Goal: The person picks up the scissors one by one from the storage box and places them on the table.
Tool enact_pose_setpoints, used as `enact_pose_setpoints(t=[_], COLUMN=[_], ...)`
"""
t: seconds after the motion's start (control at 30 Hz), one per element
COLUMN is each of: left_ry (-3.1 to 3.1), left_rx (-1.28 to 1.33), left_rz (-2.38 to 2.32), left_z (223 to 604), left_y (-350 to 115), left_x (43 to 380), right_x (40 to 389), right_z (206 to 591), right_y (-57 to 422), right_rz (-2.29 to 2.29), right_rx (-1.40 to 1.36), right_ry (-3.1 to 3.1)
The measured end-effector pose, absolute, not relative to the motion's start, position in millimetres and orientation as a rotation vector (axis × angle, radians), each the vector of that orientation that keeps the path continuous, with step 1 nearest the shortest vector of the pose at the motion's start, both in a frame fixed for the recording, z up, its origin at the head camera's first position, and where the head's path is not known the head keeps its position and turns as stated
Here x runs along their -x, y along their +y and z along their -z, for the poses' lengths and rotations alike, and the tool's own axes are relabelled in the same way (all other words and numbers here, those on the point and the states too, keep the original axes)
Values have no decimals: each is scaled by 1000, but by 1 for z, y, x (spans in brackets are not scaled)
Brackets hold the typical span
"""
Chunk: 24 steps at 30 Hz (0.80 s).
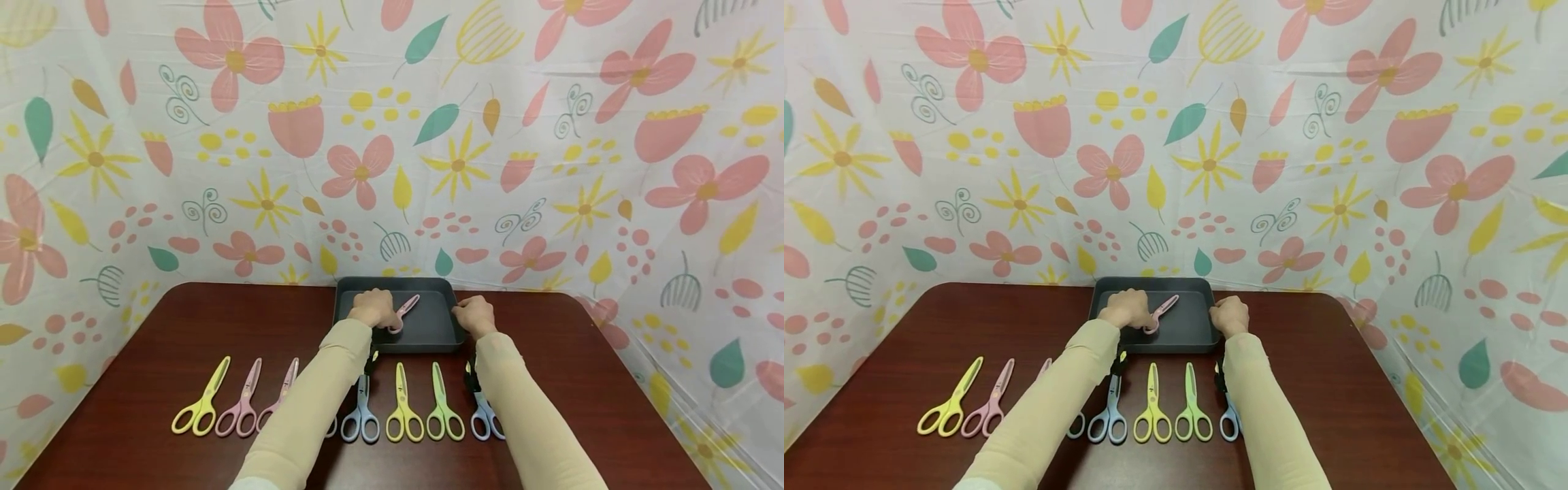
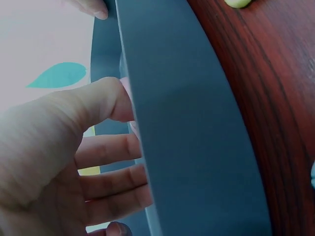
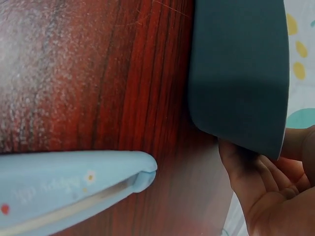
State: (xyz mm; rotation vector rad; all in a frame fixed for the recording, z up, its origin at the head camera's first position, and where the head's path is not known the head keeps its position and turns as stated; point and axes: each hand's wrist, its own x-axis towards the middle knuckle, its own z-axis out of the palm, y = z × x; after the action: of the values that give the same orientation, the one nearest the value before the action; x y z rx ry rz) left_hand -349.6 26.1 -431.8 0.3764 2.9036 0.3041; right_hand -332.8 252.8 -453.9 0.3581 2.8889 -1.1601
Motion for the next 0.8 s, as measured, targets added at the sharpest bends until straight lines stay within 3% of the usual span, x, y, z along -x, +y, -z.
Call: enact_pose_setpoints(t=[0.8], left_ry=[2891], left_rx=[-522], left_rz=[-587], left_z=[420], left_y=[-23], left_x=[341], right_x=[329], right_z=[448], right_y=[249], right_rz=[1092], right_rx=[-392], right_ry=[2920])
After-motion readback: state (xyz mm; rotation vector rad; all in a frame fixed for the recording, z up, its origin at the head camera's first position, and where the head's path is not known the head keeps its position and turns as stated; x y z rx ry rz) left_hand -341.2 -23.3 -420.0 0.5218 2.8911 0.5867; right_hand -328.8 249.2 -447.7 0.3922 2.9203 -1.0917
